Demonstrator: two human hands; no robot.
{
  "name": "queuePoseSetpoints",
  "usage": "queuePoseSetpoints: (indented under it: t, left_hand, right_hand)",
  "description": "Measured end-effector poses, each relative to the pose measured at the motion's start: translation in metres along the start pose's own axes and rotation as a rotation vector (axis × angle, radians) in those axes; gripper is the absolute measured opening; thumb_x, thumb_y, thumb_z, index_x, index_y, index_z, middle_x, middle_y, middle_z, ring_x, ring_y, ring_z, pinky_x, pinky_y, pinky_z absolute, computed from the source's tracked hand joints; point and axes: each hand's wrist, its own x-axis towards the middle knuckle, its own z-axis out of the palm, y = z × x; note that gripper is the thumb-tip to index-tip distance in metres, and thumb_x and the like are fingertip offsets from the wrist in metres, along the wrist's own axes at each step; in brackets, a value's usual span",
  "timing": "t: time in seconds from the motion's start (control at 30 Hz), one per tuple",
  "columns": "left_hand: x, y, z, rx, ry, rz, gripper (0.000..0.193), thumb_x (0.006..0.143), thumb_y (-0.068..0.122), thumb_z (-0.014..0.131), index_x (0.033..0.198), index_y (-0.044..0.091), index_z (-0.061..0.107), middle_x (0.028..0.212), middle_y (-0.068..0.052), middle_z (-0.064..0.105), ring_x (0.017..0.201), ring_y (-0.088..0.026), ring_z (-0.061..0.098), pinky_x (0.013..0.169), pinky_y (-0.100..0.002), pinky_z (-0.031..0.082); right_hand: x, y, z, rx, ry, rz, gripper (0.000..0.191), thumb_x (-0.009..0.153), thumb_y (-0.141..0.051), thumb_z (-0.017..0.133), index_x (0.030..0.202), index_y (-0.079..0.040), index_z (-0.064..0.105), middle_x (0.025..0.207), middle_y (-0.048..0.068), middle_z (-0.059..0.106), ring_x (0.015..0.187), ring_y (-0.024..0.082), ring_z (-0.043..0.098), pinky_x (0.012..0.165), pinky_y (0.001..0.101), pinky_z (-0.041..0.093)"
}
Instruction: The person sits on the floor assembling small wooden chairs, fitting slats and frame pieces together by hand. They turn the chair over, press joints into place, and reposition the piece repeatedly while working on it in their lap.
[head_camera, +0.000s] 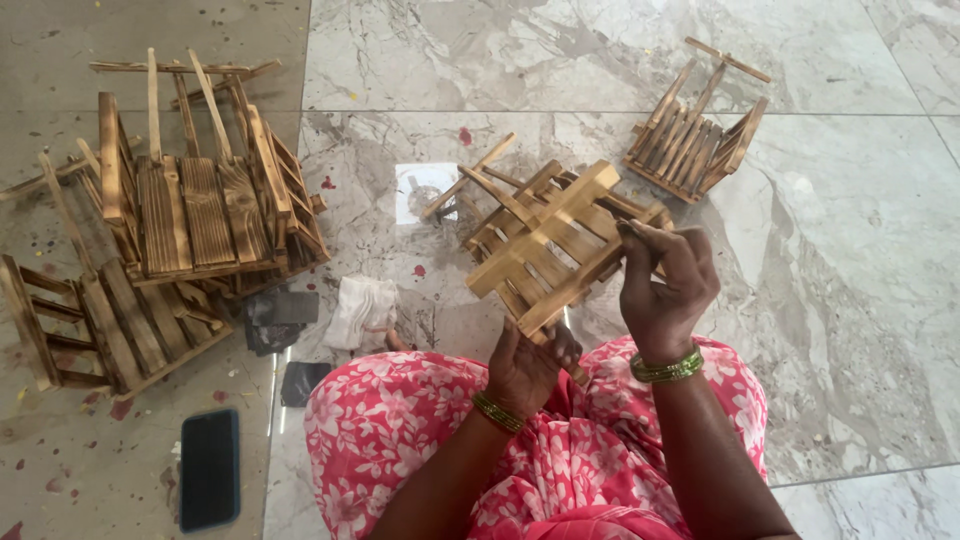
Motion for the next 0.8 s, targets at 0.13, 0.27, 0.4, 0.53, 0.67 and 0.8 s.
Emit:
queuePoseSetpoints:
  t: [0.13,0.27,0.4,0.53,0.67,0.8]
  left_hand:
    - [0.001,-0.003,0.005,-0.031,0.160,0.038,0.051,0.104,0.057,0.043,0.106,0.010,0.061,0.092,-0.006,0.062,0.091,-0.022,0.061,0.089,-0.040,0.050]
    - [0.003,-0.001,0.003,-0.066,0.400,-0.013,0.053,0.089,0.058,0.049,0.113,0.013,0.064,0.098,-0.004,0.066,0.093,-0.020,0.061,0.088,-0.040,0.049]
    - [0.001,-0.004,-0.010,0.014,-0.055,0.093,0.054,0.105,0.062,0.052,0.108,0.009,0.060,0.090,-0.005,0.057,0.090,-0.021,0.057,0.096,-0.039,0.050]
    - [-0.002,-0.012,-0.026,0.038,0.000,0.080,0.055,0.102,0.063,0.052,0.103,0.009,0.059,0.089,-0.006,0.057,0.090,-0.021,0.057,0.088,-0.040,0.050]
    - [-0.003,-0.014,-0.033,-0.091,0.285,0.053,0.051,0.095,0.057,0.050,0.111,0.010,0.061,0.098,-0.005,0.061,0.096,-0.020,0.059,0.091,-0.037,0.050]
    - [-0.003,-0.010,-0.029,0.024,-0.030,0.085,0.054,0.107,0.061,0.052,0.104,0.007,0.060,0.093,-0.006,0.057,0.093,-0.022,0.057,0.090,-0.041,0.054]
  right_hand:
    - [-0.030,-0.014,0.009,0.020,-0.096,-0.180,0.012,0.095,-0.005,0.074,0.089,-0.014,0.070,0.077,-0.002,0.061,0.062,0.008,0.054,0.051,0.0255,0.042]
    - [-0.053,-0.020,0.019,0.006,-0.272,-0.303,0.006,0.091,-0.008,0.075,0.092,-0.015,0.074,0.068,-0.005,0.054,0.056,0.006,0.048,0.045,0.0210,0.040]
    - [-0.014,0.020,0.011,-0.139,-0.037,-0.139,0.025,0.098,-0.006,0.080,0.083,-0.011,0.060,0.072,-0.001,0.052,0.062,0.010,0.048,0.051,0.0281,0.036]
    - [-0.014,0.016,0.012,-0.055,-0.019,-0.144,0.020,0.100,-0.002,0.076,0.087,-0.011,0.062,0.075,-0.002,0.057,0.064,0.007,0.051,0.049,0.0252,0.039]
    - [-0.054,-0.019,0.023,0.105,-0.180,-0.286,0.009,0.090,-0.005,0.077,0.089,-0.010,0.069,0.069,-0.001,0.056,0.056,0.007,0.047,0.041,0.0235,0.038]
    - [-0.038,0.003,0.012,-0.085,-0.119,-0.263,0.021,0.094,-0.004,0.077,0.083,-0.010,0.060,0.070,0.001,0.055,0.062,0.009,0.051,0.046,0.0292,0.038]
